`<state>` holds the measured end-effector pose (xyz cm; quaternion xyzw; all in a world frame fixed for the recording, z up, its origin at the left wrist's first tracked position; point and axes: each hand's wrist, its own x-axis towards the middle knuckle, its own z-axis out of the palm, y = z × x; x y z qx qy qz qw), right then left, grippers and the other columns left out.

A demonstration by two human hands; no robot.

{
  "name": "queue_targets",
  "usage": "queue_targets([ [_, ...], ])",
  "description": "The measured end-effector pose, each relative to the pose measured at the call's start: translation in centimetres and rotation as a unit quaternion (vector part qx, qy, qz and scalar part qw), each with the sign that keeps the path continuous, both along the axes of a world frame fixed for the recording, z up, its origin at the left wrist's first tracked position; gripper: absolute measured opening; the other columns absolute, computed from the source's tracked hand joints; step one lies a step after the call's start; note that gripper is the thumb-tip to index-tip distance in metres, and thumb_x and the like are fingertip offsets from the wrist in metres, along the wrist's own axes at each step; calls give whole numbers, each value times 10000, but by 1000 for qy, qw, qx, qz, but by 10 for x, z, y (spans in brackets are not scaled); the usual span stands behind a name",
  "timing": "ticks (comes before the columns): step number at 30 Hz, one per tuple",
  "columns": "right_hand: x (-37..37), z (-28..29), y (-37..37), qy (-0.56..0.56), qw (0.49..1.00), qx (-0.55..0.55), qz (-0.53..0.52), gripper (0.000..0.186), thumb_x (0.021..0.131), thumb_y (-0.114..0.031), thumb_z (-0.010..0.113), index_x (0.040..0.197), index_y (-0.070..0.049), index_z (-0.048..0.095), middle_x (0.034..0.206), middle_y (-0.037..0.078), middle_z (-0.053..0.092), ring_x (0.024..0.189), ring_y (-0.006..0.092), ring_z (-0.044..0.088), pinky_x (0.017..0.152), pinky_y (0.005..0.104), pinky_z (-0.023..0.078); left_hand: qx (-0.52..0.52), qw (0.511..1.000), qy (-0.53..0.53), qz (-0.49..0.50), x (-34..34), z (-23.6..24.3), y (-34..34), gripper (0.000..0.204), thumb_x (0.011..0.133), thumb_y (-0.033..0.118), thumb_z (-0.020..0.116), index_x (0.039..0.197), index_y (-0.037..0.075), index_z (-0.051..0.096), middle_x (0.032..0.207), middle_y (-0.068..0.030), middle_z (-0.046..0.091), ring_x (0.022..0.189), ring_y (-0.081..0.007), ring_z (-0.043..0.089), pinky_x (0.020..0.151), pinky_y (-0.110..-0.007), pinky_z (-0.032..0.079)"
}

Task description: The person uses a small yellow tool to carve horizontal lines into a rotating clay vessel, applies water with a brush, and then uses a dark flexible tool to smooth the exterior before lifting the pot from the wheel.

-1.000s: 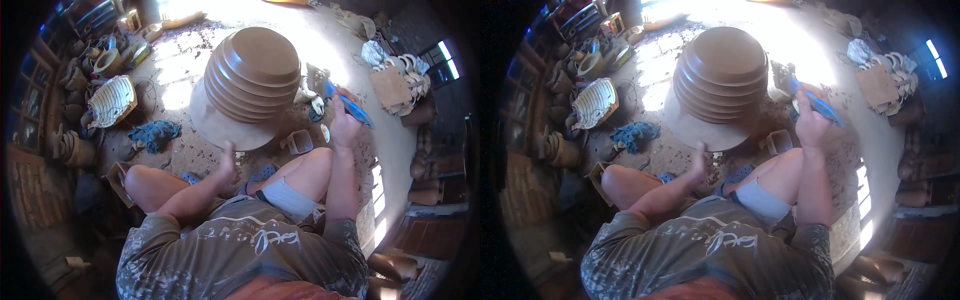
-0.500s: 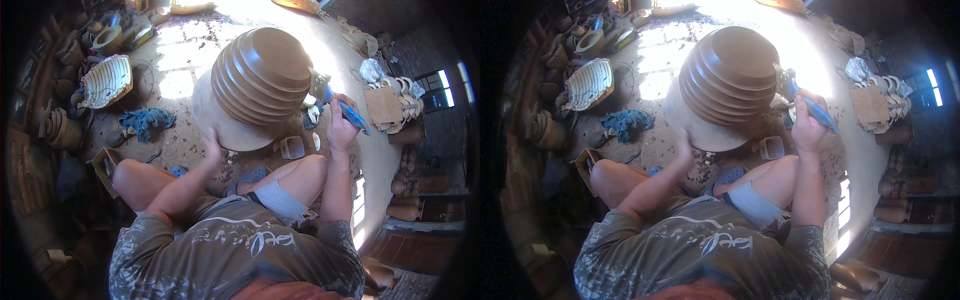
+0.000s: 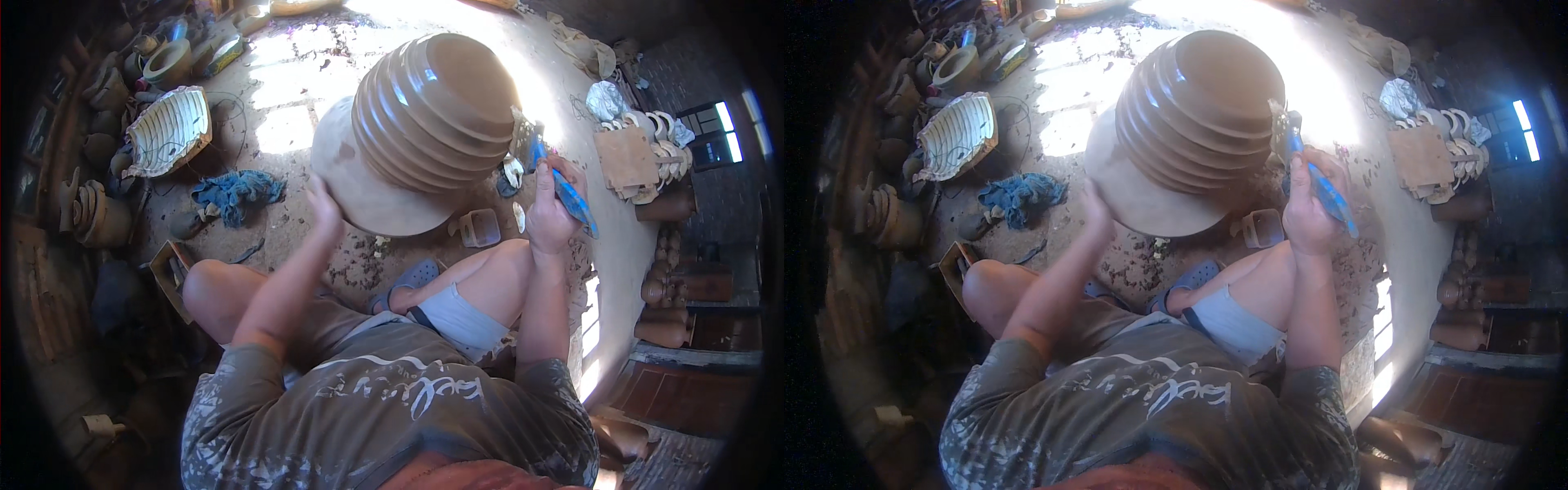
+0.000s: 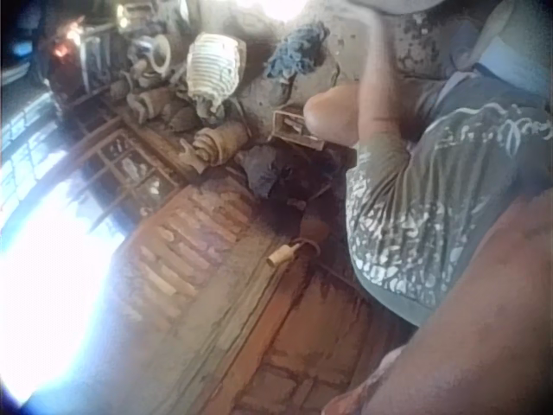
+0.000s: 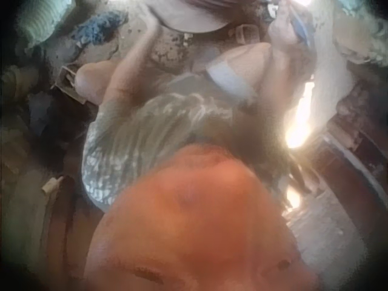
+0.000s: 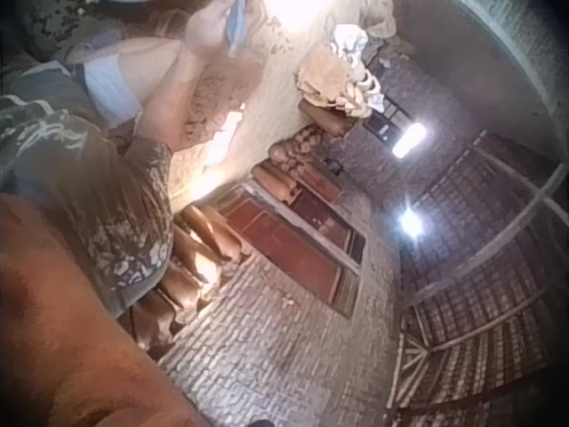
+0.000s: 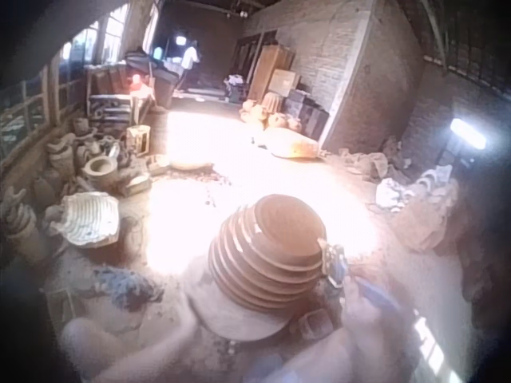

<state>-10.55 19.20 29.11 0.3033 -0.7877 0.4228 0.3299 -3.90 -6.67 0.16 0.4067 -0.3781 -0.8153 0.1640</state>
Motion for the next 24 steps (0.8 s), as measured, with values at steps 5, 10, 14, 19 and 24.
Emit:
queue_targets([
  [5,1,-4,-10,52,998,32,-27,98,914,-25,687,1005,6,668,991,128,672,892,231,654,812,340,522,-146,985,-89,-17,19,-25,65,768,1060,580,283,1529,-27,241,1509,-254,397,1379,-347,428,1148,-447,343],
  [10,-3,-10,-7,54,998,33,-26,116,898,-19,708,1003,9,667,961,141,676,860,250,668,769,339,533,115,917,-168,-343,64,60,115,759,1038,626,273,1516,40,332,1459,-185,473,1315,-287,463,1010,-398,402],
  [14,5,-1,-18,117,991,62,0,147,874,-10,740,999,20,668,936,149,676,840,263,679,741,338,546,29,999,28,-4,-12,-15,-12,837,1032,614,332,1508,-66,224,1507,-255,380,1367,-346,438,1155,-483,340],
  [19,9,-11,-23,135,990,40,13,166,868,-13,751,1008,27,672,921,150,676,841,280,681,745,344,551,-143,987,-75,12,13,-40,65,813,1041,616,271,1553,-14,213,1532,-197,386,1426,-336,350,1187,-464,273],
  [24,12,-23,12,58,996,27,-63,123,942,-41,675,1037,31,646,1036,138,658,933,225,656,843,346,536,111,937,-117,-311,54,32,105,856,1007,670,334,1553,18,238,1588,-215,306,1483,-338,275,1185,-454,287],
])
